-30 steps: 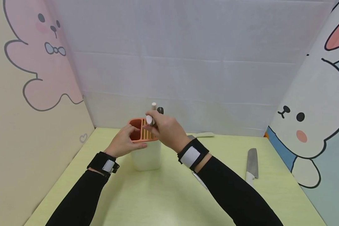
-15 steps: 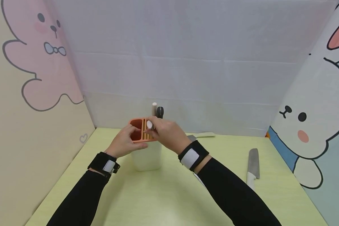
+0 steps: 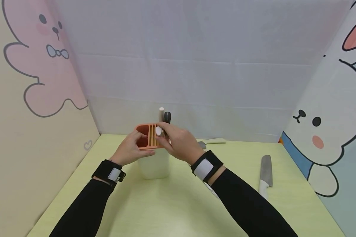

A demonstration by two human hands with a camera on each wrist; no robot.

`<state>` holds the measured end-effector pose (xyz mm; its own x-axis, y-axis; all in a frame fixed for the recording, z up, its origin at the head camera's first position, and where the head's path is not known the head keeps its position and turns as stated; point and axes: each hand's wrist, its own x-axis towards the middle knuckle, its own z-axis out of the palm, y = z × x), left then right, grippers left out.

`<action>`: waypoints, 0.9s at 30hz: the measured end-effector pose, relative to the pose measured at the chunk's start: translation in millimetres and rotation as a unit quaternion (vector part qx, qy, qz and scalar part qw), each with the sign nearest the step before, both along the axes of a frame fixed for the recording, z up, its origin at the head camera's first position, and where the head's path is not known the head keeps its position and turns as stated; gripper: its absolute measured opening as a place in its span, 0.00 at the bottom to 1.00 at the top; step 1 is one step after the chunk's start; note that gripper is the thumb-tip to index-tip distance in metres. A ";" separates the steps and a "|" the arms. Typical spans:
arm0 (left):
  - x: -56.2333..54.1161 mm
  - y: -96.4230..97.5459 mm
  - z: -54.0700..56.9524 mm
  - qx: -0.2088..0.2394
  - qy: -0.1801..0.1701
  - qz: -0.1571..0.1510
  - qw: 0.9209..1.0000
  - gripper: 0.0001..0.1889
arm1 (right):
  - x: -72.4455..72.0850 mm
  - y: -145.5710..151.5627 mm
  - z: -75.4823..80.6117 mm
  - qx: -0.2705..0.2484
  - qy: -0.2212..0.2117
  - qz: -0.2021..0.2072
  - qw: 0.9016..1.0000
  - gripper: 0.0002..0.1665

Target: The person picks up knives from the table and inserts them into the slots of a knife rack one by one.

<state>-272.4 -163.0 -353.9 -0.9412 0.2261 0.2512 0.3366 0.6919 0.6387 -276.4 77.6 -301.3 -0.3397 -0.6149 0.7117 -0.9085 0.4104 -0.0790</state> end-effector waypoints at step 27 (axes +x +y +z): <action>-1.8 -0.5 0.1 -0.001 -0.007 0.005 1.000 0.36 | 5.5 120.5 -74.3 -0.001 -0.025 -0.112 0.993 0.21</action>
